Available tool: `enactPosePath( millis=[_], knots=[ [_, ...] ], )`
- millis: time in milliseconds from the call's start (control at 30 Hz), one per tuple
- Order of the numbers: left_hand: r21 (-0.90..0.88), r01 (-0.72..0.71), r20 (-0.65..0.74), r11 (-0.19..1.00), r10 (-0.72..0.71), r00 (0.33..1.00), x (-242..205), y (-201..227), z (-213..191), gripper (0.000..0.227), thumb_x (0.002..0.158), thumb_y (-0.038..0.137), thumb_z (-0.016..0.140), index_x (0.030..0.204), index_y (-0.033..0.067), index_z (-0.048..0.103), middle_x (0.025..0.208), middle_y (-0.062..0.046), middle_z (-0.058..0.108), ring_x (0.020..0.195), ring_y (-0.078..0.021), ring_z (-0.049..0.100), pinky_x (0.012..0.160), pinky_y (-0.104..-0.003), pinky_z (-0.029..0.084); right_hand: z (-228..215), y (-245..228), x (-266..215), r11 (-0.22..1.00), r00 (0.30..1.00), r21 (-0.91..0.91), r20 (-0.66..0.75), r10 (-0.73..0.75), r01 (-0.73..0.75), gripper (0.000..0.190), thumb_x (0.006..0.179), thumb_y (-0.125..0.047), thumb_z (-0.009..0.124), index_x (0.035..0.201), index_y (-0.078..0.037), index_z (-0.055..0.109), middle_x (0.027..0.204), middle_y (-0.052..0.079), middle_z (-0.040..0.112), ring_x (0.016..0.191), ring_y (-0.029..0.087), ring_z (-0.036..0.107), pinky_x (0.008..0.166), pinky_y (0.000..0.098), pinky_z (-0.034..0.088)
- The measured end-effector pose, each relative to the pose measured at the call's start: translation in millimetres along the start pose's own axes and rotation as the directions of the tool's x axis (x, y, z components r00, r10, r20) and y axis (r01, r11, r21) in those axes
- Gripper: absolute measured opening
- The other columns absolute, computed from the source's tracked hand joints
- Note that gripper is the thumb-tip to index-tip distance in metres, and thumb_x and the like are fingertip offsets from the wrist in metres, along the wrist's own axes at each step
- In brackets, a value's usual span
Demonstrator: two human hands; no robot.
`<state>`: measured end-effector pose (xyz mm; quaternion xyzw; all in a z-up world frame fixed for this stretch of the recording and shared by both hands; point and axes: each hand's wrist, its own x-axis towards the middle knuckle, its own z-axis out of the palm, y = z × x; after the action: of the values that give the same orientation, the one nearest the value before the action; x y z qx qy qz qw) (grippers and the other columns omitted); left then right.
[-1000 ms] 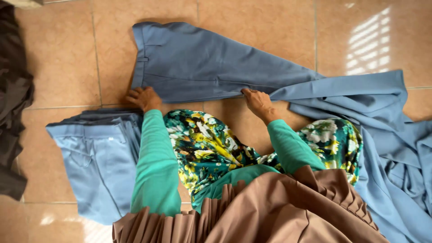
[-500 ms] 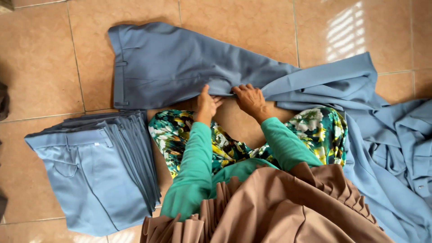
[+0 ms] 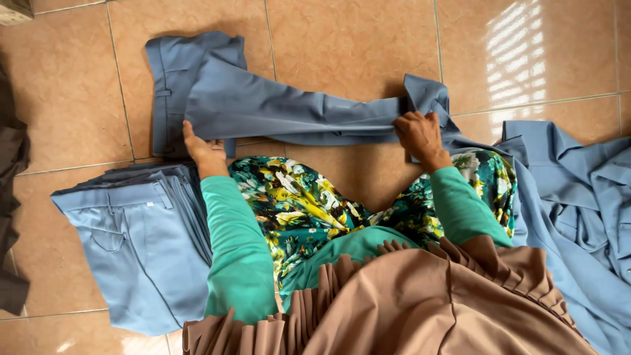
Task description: Folding blue trousers and stacking them neatly on the floor.
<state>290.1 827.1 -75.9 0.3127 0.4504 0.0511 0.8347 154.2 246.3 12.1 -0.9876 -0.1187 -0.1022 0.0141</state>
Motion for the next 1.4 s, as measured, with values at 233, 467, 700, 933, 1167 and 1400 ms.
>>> enactPosePath(
  millis=[233, 467, 700, 933, 1167, 1400],
  knots=[
    [0.383, -0.031, -0.194, 0.923, 0.113, 0.975, -42.7, -65.7, 32.8, 0.103, 0.077, 0.039, 0.097, 0.153, 0.0046, 0.036, 0.156, -0.028, 0.035, 0.145, -0.0498, 0.034, 0.115, -0.071, 0.025, -38.7, 12.1, 45.9, 0.981, 0.976, 0.061, -0.107, 0.191, -0.185, 0.011, 0.090, -0.023, 0.076, 0.097, -0.025, 0.067, 0.085, -0.007, 0.064, 0.086, 0.016, 0.067, 0.069, 0.0335, 0.056],
    [0.080, 0.258, -0.100, 0.963, -0.249, 0.963, -107.2, -100.9, 63.0, 0.094, 0.083, 0.042, 0.082, 0.146, -0.0080, 0.033, 0.142, -0.032, 0.041, 0.134, -0.0465, 0.049, 0.106, -0.064, 0.044, -40.3, 20.9, 34.6, 0.625, 0.843, 0.703, -0.066, 0.534, -0.340, 0.032, 0.087, 0.013, 0.066, 0.105, -0.013, 0.064, 0.100, 0.013, 0.075, 0.100, 0.034, 0.073, 0.083, 0.0388, 0.061],
    [-0.297, 0.194, 0.326, 0.935, -0.091, 0.941, -150.3, -45.6, 79.8, 0.042, 0.083, 0.026, 0.075, 0.116, 0.0019, 0.066, 0.119, -0.022, 0.071, 0.108, -0.0397, 0.070, 0.104, -0.060, 0.053, -31.0, 14.8, -19.4, 0.849, 0.850, 0.525, -0.425, 0.311, -0.048, 0.033, 0.102, 0.005, 0.061, 0.076, -0.015, 0.063, 0.113, 0.004, 0.073, 0.098, 0.028, 0.070, 0.080, 0.0382, 0.057],
    [-0.105, 0.299, 0.062, 0.948, -0.294, 0.954, -65.6, -99.8, 22.5, 0.073, 0.099, 0.051, 0.064, 0.151, 0.0080, 0.038, 0.154, -0.017, 0.043, 0.143, -0.0392, 0.041, 0.120, -0.063, 0.028, 31.2, -8.6, -40.1, 0.954, 0.990, 0.277, -0.057, 0.132, -0.111, 0.014, 0.092, -0.024, 0.061, 0.093, -0.017, 0.074, 0.115, 0.002, 0.063, 0.110, 0.027, 0.058, 0.087, 0.0408, 0.055],
    [-0.166, 0.198, 0.085, 0.966, -0.186, 0.979, -37.8, -67.6, 28.6, 0.050, 0.099, 0.040, 0.066, 0.128, 0.0034, 0.051, 0.120, -0.013, 0.057, 0.116, -0.0312, 0.058, 0.105, -0.050, 0.053, 42.7, -38.1, -60.1, 0.996, 0.997, -0.057, 0.026, -0.073, 0.075, 0.020, 0.085, -0.036, 0.072, 0.096, -0.020, 0.075, 0.110, -0.003, 0.054, 0.118, 0.021, 0.051, 0.114, 0.0550, 0.035],
    [-0.212, 0.077, -0.071, 0.974, -0.094, 0.993, -97.0, -79.8, 36.6, 0.061, 0.100, 0.046, 0.061, 0.148, 0.0121, 0.041, 0.144, -0.015, 0.047, 0.128, -0.0338, 0.053, 0.104, -0.055, 0.054, -35.5, -18.3, -15.2, 0.990, 0.911, 0.134, -0.403, 0.095, -0.044, 0.007, 0.088, -0.025, 0.078, 0.088, -0.024, 0.071, 0.097, -0.005, 0.064, 0.097, 0.015, 0.063, 0.116, 0.0469, 0.033]
  ],
)
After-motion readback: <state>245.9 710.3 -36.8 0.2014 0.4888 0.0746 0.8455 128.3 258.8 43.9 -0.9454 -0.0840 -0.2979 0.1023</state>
